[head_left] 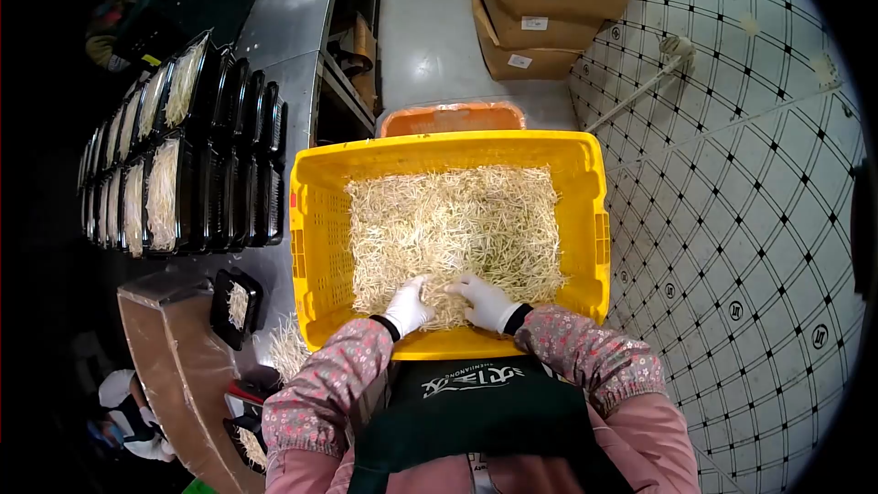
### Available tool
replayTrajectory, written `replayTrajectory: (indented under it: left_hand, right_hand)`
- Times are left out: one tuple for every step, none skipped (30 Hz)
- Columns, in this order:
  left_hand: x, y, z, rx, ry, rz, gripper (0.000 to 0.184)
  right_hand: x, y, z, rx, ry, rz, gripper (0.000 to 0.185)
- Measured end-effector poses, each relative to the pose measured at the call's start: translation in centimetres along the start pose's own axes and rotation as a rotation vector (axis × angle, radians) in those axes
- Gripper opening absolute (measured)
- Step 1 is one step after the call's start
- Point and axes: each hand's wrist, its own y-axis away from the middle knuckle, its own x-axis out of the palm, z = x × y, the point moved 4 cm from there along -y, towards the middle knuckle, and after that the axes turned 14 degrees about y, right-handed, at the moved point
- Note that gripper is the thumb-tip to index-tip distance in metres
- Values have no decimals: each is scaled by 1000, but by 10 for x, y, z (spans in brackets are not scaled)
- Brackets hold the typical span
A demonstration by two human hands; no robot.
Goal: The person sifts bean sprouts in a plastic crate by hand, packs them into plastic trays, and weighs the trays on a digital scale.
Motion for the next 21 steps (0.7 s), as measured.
replayTrajectory:
  left_hand:
    - [-2, 6, -23, 16, 108, 122, 81]
    - [-8, 5, -38, 98, 168, 185, 87]
    - [-17, 3, -49, 182, 229, 249, 92]
    - [-29, -6, -57, 162, 145, 275, 106]
    - [-42, -27, -45, 177, 76, 237, 112]
    - [-54, -45, -43, -11, 261, 239, 112]
    - [-65, -77, -11, -75, 338, 105, 110]
    - [-70, -97, -1, -27, 435, -16, 104]
    - [-77, -114, 3, 29, 113, -185, 98]
    - [-70, -133, 26, -37, 27, -280, 96]
    - [-60, -145, 43, -104, -60, -374, 94]
    - [-46, -139, 35, -52, -11, -299, 89]
    - [-31, -128, 26, 0, 38, -224, 85]
    - [-17, -115, 34, 70, -214, -185, 68]
    - [-11, -99, 32, 60, -141, -40, 58]
    - [-9, -52, -3, 263, -42, -28, 55]
    - [-5, -28, 12, 405, -146, 76, 55]
    - [-7, 4, 2, 331, -176, 217, 55]
    - [-10, 24, 4, 330, -305, 395, 65]
    - [-14, 26, 9, 367, -323, 396, 77]
    - [-14, 27, 13, 401, -341, 398, 90]
  right_hand:
    - [-18, -7, 4, -2, -11, 8, 53]
    - [-52, -20, 14, 14, 20, 139, 55]
    - [-77, -36, 12, 29, 51, 270, 57]
    - [-94, -53, -5, 31, 48, 206, 58]
    - [-108, -71, -24, 36, 46, 138, 61]
    - [-103, -98, -54, 78, 191, 93, 65]
    - [-99, -120, -80, 121, 337, 45, 70]
    - [-107, -134, -83, 240, 330, 109, 73]
    - [-111, -145, -79, 358, 324, 172, 77]
    - [-91, -157, -90, 384, 451, -26, 76]
    - [-75, -161, -87, 411, 519, -1, 70]
    - [-62, -162, -69, 448, 543, 90, 66]
    - [-50, -155, -52, 484, 567, 182, 62]
    - [-37, -137, -33, 306, 664, 231, 57]
    - [-26, -113, -13, 126, 764, 270, 53]
    - [-18, -79, 0, 73, 636, 163, 55]
    - [-14, -40, 8, 18, 507, 61, 56]
    - [-14, -5, 14, -61, 511, 77, 63]
    - [-17, 21, 17, -138, 513, 93, 71]
    - [-23, 35, 9, -73, 583, 67, 82]
    - [-29, 44, 9, -7, 651, 43, 95]
